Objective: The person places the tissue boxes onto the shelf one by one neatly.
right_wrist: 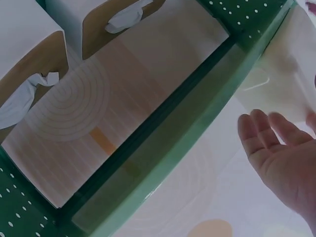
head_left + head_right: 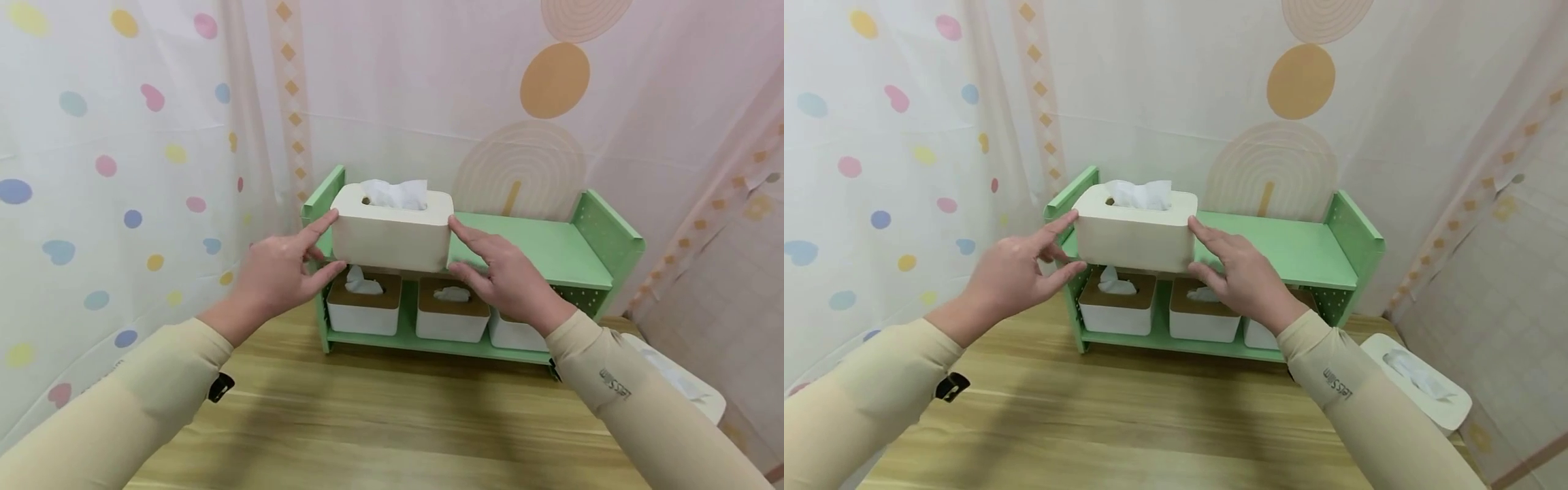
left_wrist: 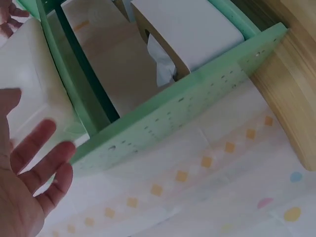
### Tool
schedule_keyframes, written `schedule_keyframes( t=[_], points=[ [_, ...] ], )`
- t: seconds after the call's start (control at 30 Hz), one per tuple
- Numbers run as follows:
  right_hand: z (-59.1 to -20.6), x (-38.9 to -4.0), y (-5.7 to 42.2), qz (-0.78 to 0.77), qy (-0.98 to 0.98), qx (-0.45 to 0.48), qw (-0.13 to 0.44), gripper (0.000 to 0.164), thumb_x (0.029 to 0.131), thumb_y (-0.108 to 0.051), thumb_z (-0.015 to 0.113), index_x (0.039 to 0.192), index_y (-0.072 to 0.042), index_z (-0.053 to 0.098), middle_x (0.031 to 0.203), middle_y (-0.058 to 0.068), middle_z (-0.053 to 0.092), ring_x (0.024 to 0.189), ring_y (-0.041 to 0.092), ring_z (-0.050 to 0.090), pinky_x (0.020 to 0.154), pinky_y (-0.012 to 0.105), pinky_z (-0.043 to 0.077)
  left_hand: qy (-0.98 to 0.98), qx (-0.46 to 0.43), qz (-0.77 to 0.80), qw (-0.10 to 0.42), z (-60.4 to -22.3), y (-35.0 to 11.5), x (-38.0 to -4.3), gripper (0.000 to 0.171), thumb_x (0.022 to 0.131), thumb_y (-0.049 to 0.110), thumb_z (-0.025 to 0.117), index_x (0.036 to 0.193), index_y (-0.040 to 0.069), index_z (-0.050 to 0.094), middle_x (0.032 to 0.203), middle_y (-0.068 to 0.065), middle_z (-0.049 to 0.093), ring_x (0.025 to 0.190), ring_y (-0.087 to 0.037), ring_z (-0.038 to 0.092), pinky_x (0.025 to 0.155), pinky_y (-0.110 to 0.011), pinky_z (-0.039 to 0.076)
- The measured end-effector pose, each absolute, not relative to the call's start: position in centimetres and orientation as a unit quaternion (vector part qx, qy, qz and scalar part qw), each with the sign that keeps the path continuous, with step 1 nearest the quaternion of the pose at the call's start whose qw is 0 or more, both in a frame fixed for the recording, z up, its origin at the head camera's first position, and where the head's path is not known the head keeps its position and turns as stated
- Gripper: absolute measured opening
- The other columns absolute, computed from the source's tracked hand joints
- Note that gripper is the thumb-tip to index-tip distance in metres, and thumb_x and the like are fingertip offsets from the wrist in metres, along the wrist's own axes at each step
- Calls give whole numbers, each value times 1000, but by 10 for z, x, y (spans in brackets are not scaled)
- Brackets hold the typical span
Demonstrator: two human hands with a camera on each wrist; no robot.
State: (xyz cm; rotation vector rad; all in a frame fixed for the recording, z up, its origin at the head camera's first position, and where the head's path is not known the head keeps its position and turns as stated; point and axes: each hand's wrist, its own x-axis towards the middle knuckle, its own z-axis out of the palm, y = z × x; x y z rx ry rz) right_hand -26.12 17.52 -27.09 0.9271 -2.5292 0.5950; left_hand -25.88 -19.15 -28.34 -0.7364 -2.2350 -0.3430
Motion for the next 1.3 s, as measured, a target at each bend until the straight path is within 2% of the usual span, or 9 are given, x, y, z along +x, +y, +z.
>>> schedule_keyframes(
  t=[0.17,0.37,0.53,0.67,0.8,1.0,1.1,1.2,1.3],
  points=[
    [-266,-268,171,199,-915,319,148,83,106,-39,69,172,-23,22,170,14,43,152,40,47,125,57,38,-910,-257,-110,306,-278,-196,-259,86,92,39,84,164,13,44,74,6,75,52,-14,58,46,-30,39],
    [-267,-280,163,208,-914,320,135,92,102,-41,74,173,-24,19,167,15,48,148,37,53,124,56,41,-947,-215,-109,214,-273,-197,-266,98,96,47,78,172,17,23,77,10,77,61,-15,65,50,-32,44],
    [-269,-285,160,208,-919,308,130,94,101,-43,75,173,-28,18,158,20,57,147,37,53,121,58,43,-954,-202,-115,191,-273,-196,-271,102,97,48,77,173,17,16,77,9,77,62,-16,66,49,-32,44],
    [-267,-286,160,195,-925,301,122,96,100,-45,75,173,-28,15,165,17,50,152,38,48,124,58,40,-955,-198,-113,190,-274,-196,-273,103,97,49,77,174,18,15,78,10,77,61,-16,65,49,-31,43],
    [-270,-279,161,198,-921,306,137,99,100,-45,75,174,-22,13,168,17,46,153,38,48,125,57,39,-944,-222,-105,222,-280,-192,-268,99,97,47,77,172,15,22,78,10,77,54,-10,57,48,-30,37],
    [-291,-245,178,174,-902,337,208,87,98,-40,79,167,-7,37,151,18,63,139,36,61,116,55,49,-889,-342,-50,299,-307,-185,-247,64,94,37,81,148,9,61,73,6,75,46,-3,46,44,-23,33],
    [-309,-222,199,143,-892,350,248,83,94,-38,83,162,-8,47,146,14,67,133,34,65,110,53,54,-893,-367,-30,257,-322,-184,-233,51,94,39,82,136,14,70,76,8,76,51,-5,56,45,-23,39],
    [-327,-199,228,136,-890,341,270,84,89,-34,89,160,-12,51,143,11,69,126,31,68,101,52,57,-915,-357,-32,184,-337,-182,-223,51,96,45,80,137,17,70,80,11,78,56,-4,61,49,-24,45],
    [-343,-182,263,134,-903,302,275,88,84,-31,93,160,-13,51,144,12,69,96,11,72,96,37,58,-928,-342,-56,136,-352,-177,-217,56,97,47,77,143,17,67,86,10,80,61,-5,65,52,-26,48]
  ],
)
